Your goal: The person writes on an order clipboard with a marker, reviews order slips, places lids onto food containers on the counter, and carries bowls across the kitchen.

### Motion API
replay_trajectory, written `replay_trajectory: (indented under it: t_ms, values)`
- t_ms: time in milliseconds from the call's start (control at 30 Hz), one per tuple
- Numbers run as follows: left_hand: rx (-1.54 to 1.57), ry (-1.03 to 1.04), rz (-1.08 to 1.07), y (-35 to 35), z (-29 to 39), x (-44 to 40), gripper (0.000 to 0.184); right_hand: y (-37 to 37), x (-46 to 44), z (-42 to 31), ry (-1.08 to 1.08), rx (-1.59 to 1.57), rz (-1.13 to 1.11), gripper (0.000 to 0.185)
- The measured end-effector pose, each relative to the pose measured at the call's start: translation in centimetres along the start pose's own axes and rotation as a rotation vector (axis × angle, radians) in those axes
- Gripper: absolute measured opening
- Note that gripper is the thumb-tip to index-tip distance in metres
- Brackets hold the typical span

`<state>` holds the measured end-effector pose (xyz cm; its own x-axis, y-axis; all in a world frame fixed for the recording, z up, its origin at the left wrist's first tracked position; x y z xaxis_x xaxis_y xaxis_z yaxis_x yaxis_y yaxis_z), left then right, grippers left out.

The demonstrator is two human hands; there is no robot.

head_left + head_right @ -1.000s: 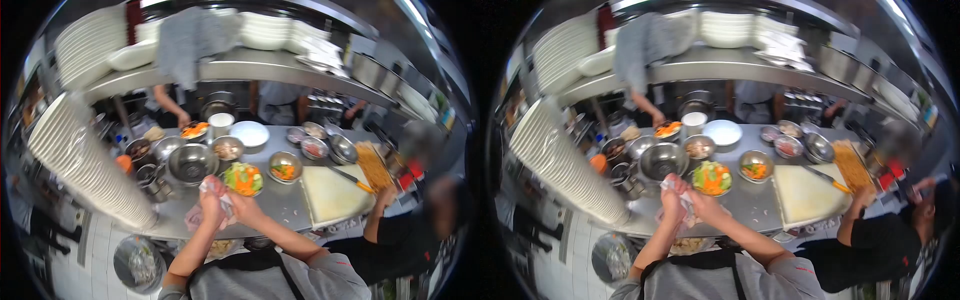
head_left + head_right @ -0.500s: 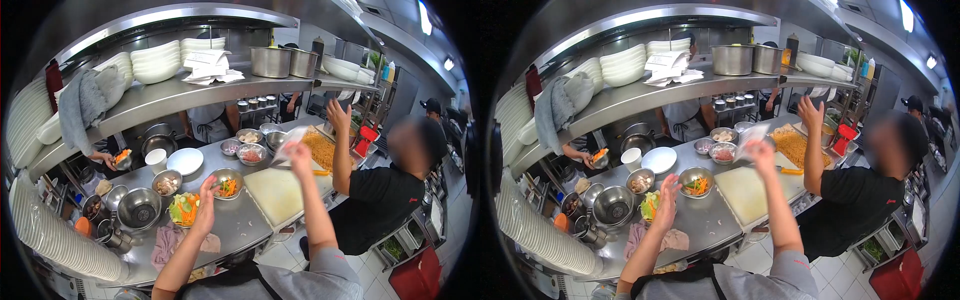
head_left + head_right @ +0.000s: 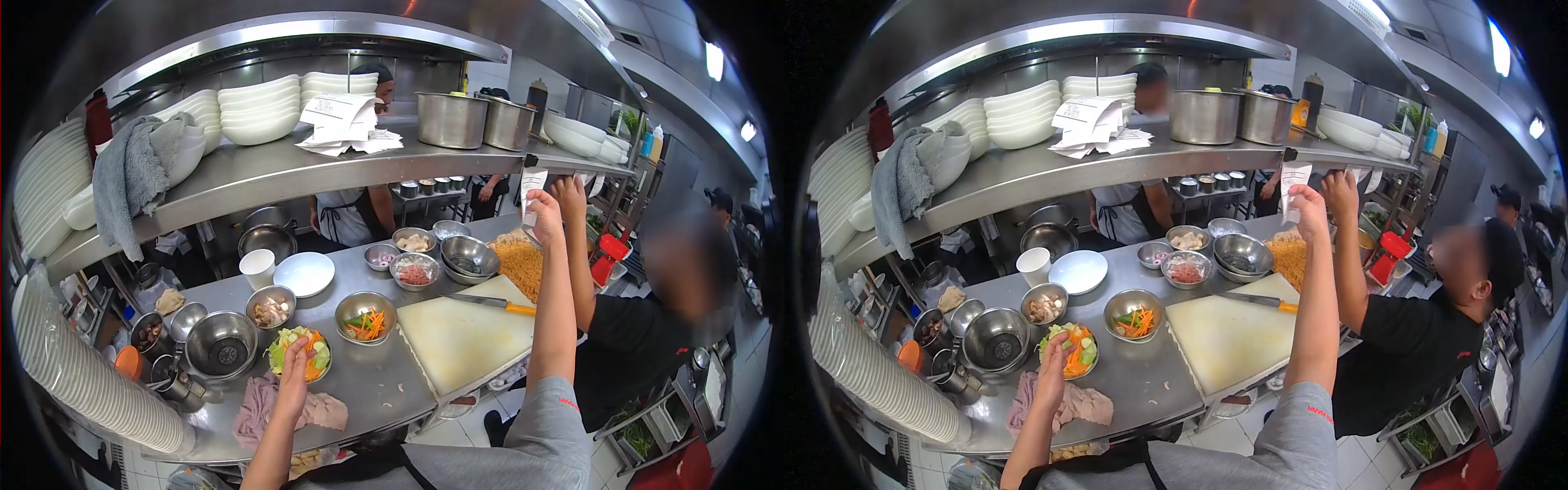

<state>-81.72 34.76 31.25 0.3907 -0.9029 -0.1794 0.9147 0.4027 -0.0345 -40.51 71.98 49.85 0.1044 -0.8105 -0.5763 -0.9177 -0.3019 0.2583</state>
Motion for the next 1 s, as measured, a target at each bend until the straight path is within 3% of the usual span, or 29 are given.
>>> replay_trajectory:
  t_ms: [267, 367, 400, 500, 533, 567, 600, 633, 667, 767, 833, 900, 967, 1000]
  values:
    - [0.039, -0.021, 0.01, 0.3, -0.7, 0.4, 0.038, 3.3, 0.1, -3.9, -0.021, -0.051, -0.081, 0.014]
    - [0.079, 0.003, -0.013, 0.1, -1.8, 0.4, 0.036, 1.2, -1.4, -2.6, -0.113, 0.103, -0.014, 0.014]
    - [0.076, 0.014, -0.014, -0.2, -1.8, 0.6, 0.035, -0.4, -2.3, -2.1, -0.173, 0.282, 0.015, 0.017]
    - [0.031, -0.004, 0.028, -2.6, -2.2, 1.8, 0.036, -1.1, -2.1, -2.8, -0.29, 0.425, 0.113, 0.038]
    - [0.061, 0.037, 0.051, -3.4, -1.7, 2.3, 0.036, -2.4, -3.0, -3.1, -0.375, 0.754, 0.061, 0.04]
    - [0.081, 0.08, 0.073, -4.4, -1.2, 3.0, 0.037, 6.3, 3.0, -10.4, -0.144, 1.478, 0.108, 0.042]
    - [0.028, 0.113, 0.078, -5.7, -0.6, 3.8, 0.037, 0.9, 0.3, -7.6, -0.344, 1.462, 0.228, 0.046]
    - [-0.029, 0.145, 0.072, -7.3, 0.0, 4.5, 0.037, -5.1, -2.9, -4.3, -0.421, 1.009, 0.232, 0.045]
    - [-0.032, 0.14, 0.069, -9.0, 1.4, 5.4, 0.036, -4.9, -2.7, -5.0, -0.767, 0.95, 0.182, 0.045]
    - [0.036, 0.148, -0.019, -13.6, 8.2, 8.6, 0.033, 13.0, 6.6, -12.8, -0.934, 0.448, 0.406, 0.037]
    - [0.027, 0.268, -0.052, -17.4, 12.3, 10.4, 0.031, 20.4, 9.8, -15.4, -1.242, 0.662, 0.389, 0.034]
    - [-0.01, 0.356, -0.088, -20.5, 17.4, 13.0, 0.028, 31.8, 14.3, -17.9, -1.535, 0.084, -0.005, 0.038]
    - [-0.1, 0.388, -0.081, -23.0, 22.2, 15.9, 0.022, 44.6, 17.5, -21.1, -1.499, 0.147, -0.511, 0.042]
    - [-0.149, 0.418, -0.096, -24.2, 24.2, 17.2, 0.021, 51.3, 20.9, -23.6, -1.569, 0.179, -0.532, 0.032]
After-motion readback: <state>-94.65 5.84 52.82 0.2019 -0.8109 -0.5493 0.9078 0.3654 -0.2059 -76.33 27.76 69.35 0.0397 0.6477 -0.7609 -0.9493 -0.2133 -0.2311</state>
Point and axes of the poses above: each hand's wrist, its own x-axis away from the middle knuckle, its own y-axis out of the palm, z = x × y, the point moved 4 cm from there along -x, towards the middle knuckle, and after that the axes turned 3 degrees about -x, right-handed, at the moved point
